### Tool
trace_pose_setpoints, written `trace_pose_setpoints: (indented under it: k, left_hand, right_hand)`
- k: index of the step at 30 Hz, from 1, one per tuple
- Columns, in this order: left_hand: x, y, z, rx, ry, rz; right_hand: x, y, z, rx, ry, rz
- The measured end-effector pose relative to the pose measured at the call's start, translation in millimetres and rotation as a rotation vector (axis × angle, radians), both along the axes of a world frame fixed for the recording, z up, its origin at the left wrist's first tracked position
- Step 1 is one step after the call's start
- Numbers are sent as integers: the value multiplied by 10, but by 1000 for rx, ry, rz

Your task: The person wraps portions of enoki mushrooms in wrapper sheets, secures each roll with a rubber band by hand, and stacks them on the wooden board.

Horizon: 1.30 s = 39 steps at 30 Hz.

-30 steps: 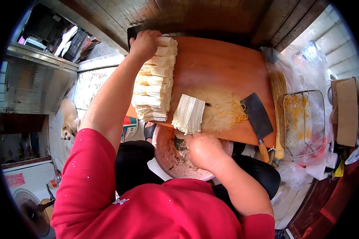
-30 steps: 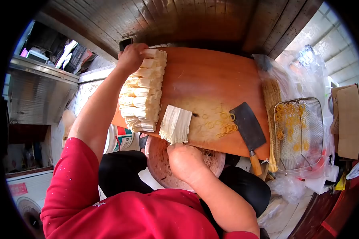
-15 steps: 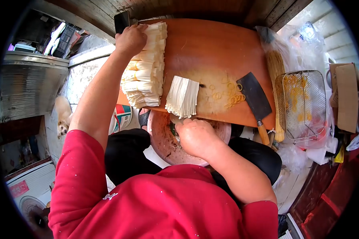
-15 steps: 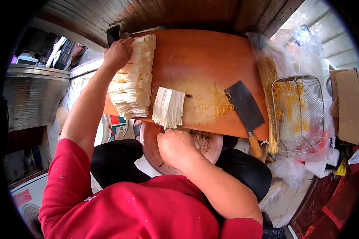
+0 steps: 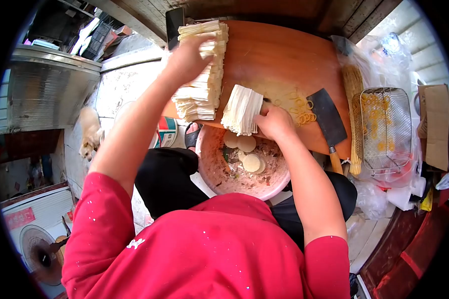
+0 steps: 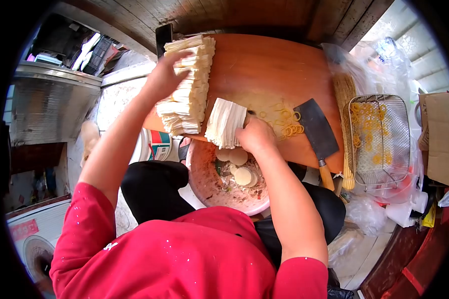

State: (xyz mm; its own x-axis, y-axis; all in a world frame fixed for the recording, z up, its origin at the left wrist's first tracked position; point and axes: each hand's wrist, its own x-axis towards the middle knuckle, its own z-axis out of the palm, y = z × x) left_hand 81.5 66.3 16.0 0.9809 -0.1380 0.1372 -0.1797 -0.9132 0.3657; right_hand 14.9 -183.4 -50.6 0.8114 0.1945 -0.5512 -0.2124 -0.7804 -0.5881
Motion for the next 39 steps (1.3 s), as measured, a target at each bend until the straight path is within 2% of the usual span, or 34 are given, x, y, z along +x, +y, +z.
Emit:
trace_pose_setpoints:
  k: [2, 3, 4, 5, 7, 9, 10, 15, 17, 20, 26, 29, 36, 38, 39]
  left_hand:
    - [-548, -371, 143, -129, 263, -67]
    - [-768, -487, 128, -133, 311, -129]
    - [-955, -598, 108, -53, 418, -72]
    - [-1066, -611, -33, -52, 419, -89]
    - [-1181, -635, -230, -142, 485, 25]
    - [-1206, -602, -379, -174, 438, 14]
    - [-1202, -600, -400, -202, 389, 4]
    - [-1049, -661, -209, -81, 487, 76]
    - [-1028, -685, -127, 201, 452, -44]
    - [-1074, -606, -371, 58, 370, -116]
    - [-1034, -527, -445, 121, 439, -151]
    - [-1001, -487, -546, 105, 454, -127]
    - [-927, -523, -317, 88, 587, -4]
    - [-866, -536, -217, -224, 657, 101]
    - [-849, -546, -262, -227, 654, 101]
  right_hand:
    - [1, 55, -220, 43, 69, -28]
    - [-2, 84, -306, 84, 145, -62]
    - [9, 103, -355, 85, 138, -57]
    - [12, 122, -398, 128, 107, -73]
    - [-30, 179, -496, 170, 81, -91]
    - [-92, 237, -592, 337, 49, -302]
    - [-139, 267, -390, 434, 104, -393]
    - [-182, 364, -316, 534, 217, -470]
    - [-166, 405, -356, 536, 233, -478]
    - [-121, 424, -401, 526, 158, -482]
    - [-81, 370, -387, 557, 124, -440]
    - [-17, 261, -285, 560, 240, -405]
    - [146, -115, -3, 658, 411, -371]
    - [119, -137, 132, 693, 383, -390]
    - [103, -142, 196, 733, 355, -412]
